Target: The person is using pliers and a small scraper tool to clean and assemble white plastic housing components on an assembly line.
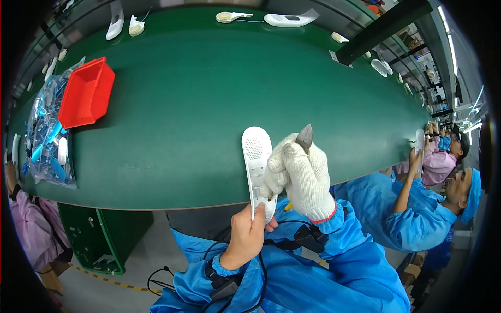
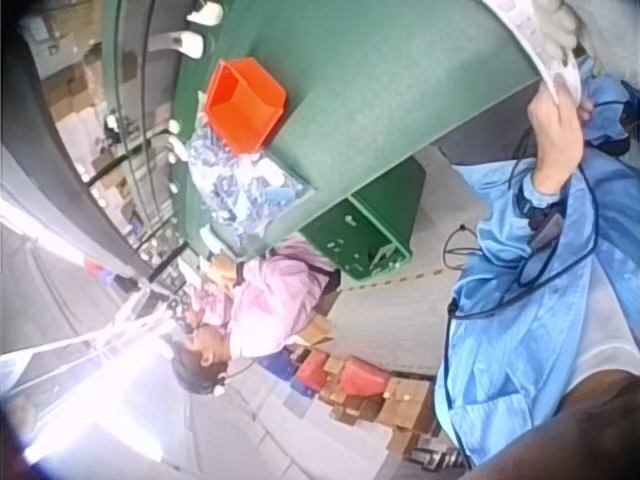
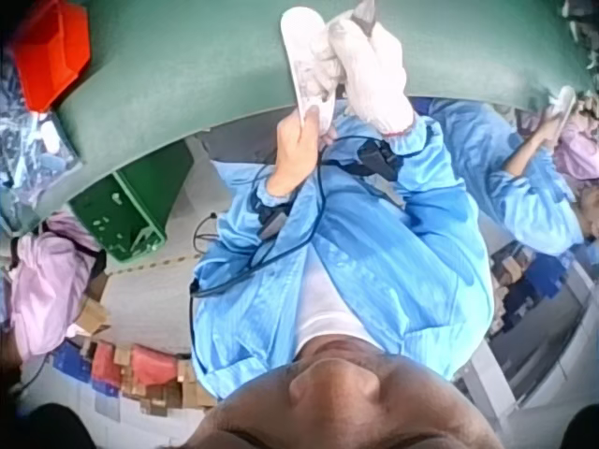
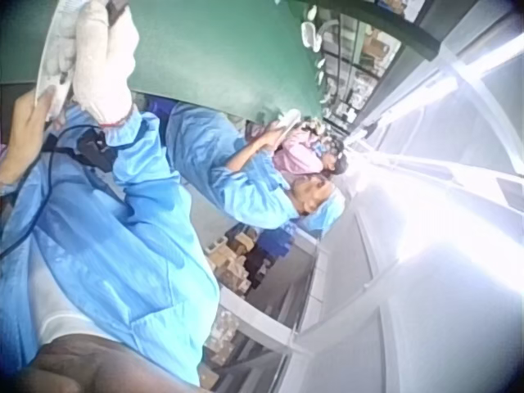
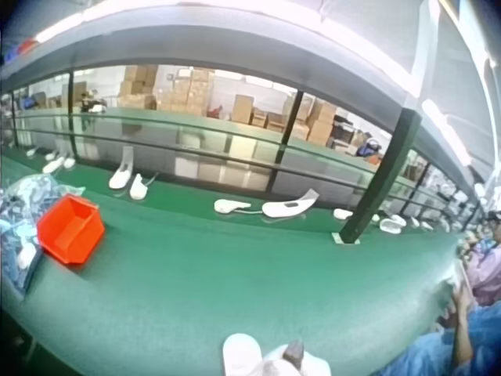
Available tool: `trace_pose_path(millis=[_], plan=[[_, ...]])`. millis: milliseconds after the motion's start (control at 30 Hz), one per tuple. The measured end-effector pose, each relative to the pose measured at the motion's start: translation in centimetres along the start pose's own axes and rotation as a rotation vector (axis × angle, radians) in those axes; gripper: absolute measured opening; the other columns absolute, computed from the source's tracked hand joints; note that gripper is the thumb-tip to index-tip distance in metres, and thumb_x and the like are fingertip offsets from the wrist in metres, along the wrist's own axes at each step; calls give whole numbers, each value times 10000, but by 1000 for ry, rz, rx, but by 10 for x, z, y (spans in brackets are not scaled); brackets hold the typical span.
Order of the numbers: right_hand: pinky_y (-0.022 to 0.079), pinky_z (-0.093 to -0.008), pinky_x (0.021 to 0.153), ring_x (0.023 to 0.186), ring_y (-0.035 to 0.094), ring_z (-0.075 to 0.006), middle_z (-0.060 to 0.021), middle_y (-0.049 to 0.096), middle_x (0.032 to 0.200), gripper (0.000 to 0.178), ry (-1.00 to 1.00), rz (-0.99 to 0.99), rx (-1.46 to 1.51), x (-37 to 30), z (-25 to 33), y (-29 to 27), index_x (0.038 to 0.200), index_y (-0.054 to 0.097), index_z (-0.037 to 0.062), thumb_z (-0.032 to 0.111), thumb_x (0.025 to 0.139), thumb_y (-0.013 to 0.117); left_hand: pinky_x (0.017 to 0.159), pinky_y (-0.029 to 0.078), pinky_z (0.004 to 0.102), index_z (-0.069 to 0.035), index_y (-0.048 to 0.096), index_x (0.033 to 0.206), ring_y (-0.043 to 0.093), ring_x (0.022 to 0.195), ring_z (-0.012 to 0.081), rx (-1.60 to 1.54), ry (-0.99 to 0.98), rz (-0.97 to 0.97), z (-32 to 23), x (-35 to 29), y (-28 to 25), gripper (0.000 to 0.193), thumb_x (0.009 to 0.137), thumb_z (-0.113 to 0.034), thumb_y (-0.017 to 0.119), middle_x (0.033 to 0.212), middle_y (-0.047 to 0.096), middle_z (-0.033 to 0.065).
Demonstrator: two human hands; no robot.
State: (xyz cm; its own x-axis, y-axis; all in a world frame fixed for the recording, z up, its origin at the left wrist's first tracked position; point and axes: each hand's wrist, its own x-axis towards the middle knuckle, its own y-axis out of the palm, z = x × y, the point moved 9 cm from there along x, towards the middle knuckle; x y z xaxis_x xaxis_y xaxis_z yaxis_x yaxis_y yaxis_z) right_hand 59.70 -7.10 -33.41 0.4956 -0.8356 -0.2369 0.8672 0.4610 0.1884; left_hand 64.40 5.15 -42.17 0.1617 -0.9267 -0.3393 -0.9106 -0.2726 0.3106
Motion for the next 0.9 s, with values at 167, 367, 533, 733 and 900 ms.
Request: trace_pose_path(millis=[167, 367, 533, 733, 900], plan=[[472, -283, 519, 545, 554, -132, -69, 594, 688, 279, -20, -119, -6, 5, -5, -10, 941, 582, -10, 249, 1022, 518, 595, 532, 298, 90, 624, 946, 648, 614, 163, 29, 3, 7, 0, 2, -1, 357, 1059, -161, 398, 706, 660, 115], [488, -281, 539, 601, 591, -116, -68, 624, 740, 270, 64, -235, 43, 2, -6, -11, 965, 599, -3, 258, 1008, 547, 591, 530, 300, 85, 620, 921, 645, 600, 168, 85, 4, 18, -5, 2, 0, 358, 1059, -159, 397, 683, 654, 112], [479, -271, 540, 607, 579, -90, -52, 654, 778, 268, 40, -260, -146, 0, 3, -2, 1029, 595, 3, 267, 1005, 556, 587, 522, 303, 83, 618, 909, 637, 598, 164, 81, 6, 15, -1, 1, 0, 356, 1057, -152, 395, 688, 654, 114], [479, -305, 505, 563, 577, -157, -77, 597, 705, 289, -256, -124, -94, -12, 13, -3, 939, 540, 7, 280, 1032, 529, 599, 516, 301, 85, 624, 910, 629, 610, 156, 4, -27, 37, 10, 3, 0, 375, 1061, -161, 384, 710, 659, 113], [531, -279, 610, 690, 656, -126, -93, 707, 845, 203, -192, -75, -301, -18, 17, 5, 967, 608, 3, 184, 1000, 523, 600, 514, 300, 83, 628, 926, 630, 618, 153, -21, 15, 67, 6, 2, -1, 378, 1064, -171, 383, 710, 657, 113]])
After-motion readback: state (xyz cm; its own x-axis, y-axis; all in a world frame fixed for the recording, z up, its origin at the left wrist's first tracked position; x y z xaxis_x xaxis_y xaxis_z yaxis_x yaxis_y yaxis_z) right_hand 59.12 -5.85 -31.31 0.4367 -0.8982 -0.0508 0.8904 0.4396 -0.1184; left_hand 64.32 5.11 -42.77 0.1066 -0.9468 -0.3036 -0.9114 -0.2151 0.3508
